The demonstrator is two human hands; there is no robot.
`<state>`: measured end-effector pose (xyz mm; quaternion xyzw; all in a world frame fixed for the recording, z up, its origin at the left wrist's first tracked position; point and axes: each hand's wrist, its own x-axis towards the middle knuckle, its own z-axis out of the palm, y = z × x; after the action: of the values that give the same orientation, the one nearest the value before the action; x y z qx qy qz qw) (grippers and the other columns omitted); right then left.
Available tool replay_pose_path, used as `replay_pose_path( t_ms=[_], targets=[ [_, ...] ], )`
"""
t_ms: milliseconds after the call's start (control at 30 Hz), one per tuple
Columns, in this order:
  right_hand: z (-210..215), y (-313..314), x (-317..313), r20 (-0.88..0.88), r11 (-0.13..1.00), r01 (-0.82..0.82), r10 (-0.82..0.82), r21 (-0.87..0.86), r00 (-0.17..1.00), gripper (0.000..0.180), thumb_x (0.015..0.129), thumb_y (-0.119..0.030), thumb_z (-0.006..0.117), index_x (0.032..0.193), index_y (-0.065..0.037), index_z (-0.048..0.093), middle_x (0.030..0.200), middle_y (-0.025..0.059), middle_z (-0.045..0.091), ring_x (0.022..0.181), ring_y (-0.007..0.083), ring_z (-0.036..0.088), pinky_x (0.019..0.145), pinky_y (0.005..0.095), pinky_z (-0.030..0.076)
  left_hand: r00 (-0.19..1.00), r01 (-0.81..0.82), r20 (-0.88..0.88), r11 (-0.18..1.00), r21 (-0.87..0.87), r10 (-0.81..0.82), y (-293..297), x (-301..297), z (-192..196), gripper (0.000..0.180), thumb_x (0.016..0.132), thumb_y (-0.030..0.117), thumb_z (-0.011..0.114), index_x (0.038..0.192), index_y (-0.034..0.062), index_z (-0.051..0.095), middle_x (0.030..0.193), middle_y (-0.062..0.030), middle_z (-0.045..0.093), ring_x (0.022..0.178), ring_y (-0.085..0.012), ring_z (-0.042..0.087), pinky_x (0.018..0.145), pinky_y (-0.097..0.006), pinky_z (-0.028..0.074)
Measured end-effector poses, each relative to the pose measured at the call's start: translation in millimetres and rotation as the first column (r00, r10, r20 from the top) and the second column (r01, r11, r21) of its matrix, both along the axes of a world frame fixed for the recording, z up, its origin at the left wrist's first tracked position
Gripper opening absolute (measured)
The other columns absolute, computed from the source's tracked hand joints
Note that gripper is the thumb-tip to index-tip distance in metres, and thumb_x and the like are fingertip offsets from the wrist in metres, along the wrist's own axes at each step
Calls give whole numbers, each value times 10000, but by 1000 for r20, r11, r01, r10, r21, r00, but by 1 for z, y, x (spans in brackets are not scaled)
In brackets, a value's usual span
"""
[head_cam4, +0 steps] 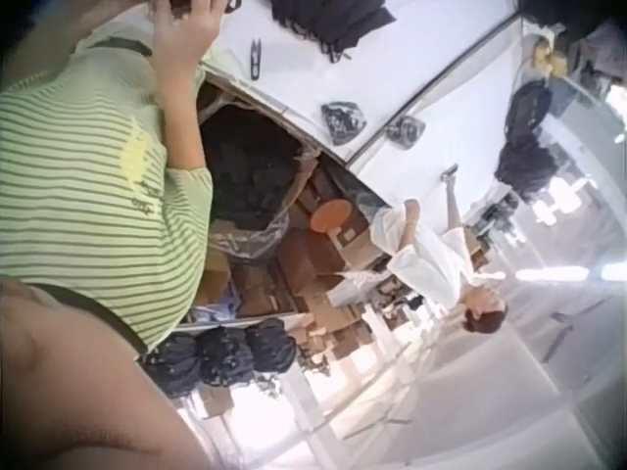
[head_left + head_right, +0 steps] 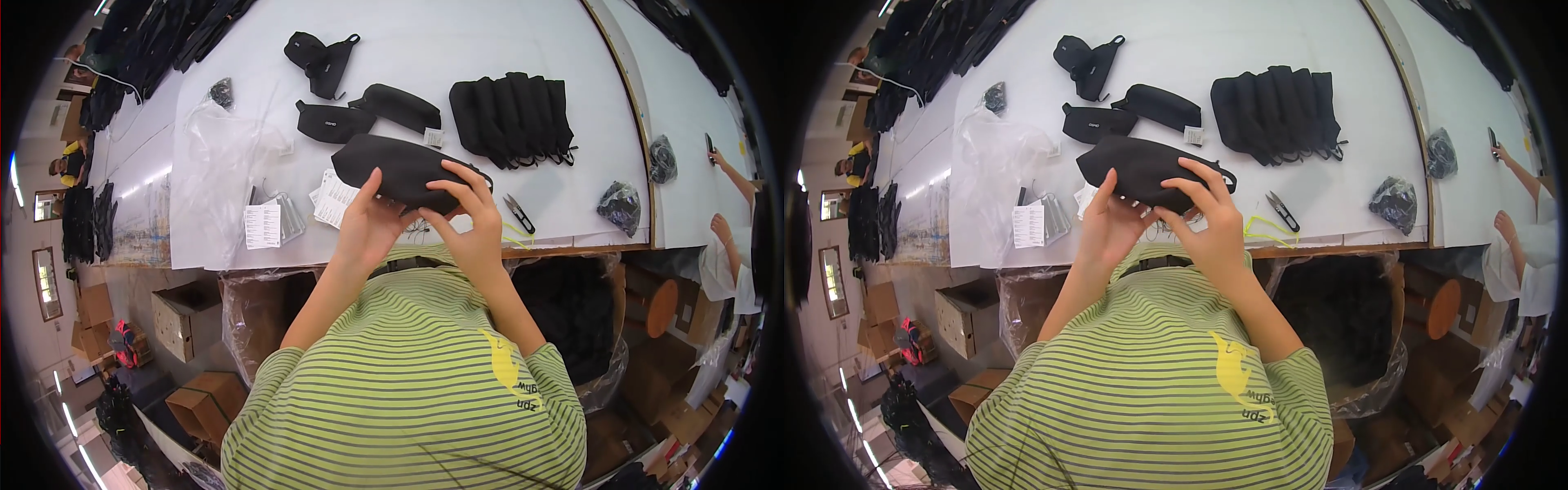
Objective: Inspecting and preparing black fabric pouches and attaching small components at a workbench.
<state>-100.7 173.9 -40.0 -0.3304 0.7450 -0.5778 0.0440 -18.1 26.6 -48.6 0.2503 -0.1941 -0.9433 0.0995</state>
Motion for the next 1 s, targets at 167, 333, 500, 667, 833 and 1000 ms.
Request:
replay_pose_path(
  t_ms=[167,333,500,667,833,1000],
  targets=[
    [-6,16,-18,601,969,-78,208,-234,772,280,762,-18,704,1024,-23,604,1129,77,599,731,104,610,609,217,490,919,-245,53,670,-701,391,-16,-3,-2,413,900,172,619,1264,49,469,1206,-84,532,1109,-170,514,928,-321,431],
    [-19,23,-35,679,976,-27,172,-218,714,261,778,-52,700,1023,-29,612,1070,66,625,659,87,601,567,198,459,986,66,141,580,-812,85,-35,-1,-6,254,813,84,709,1041,37,610,950,-43,603,846,-107,573,704,-230,469],
    [-36,21,-55,314,984,22,-78,177,946,176,757,-146,741,910,-78,684,791,2,643,544,50,512,501,205,375,965,94,220,591,-801,144,-35,-11,-36,177,792,70,720,945,28,641,839,-26,600,717,-90,560,541,-219,446],
    [-60,46,-114,396,957,286,-278,39,875,195,778,-159,741,951,-80,696,656,-19,589,551,44,490,502,199,358,915,243,386,602,-761,119,-63,-4,-69,311,868,210,649,1091,5,579,1063,-90,591,831,-177,625,657,-278,498],
    [-85,93,-217,442,637,723,-585,-268,679,285,823,-185,726,997,32,665,745,46,646,582,85,556,549,203,436,714,594,511,-26,-804,479,-114,73,-172,515,789,272,718,1173,-17,531,1249,-183,449,1130,-321,474,944,-419,393],
    [-153,123,-284,355,516,857,-799,-10,485,340,792,-208,747,1004,43,662,776,91,672,563,114,602,523,223,458,681,677,494,-206,-707,541,-115,94,-190,608,785,345,709,1235,-16,519,1263,-205,436,1152,-377,421,986,-449,345]
  ],
)
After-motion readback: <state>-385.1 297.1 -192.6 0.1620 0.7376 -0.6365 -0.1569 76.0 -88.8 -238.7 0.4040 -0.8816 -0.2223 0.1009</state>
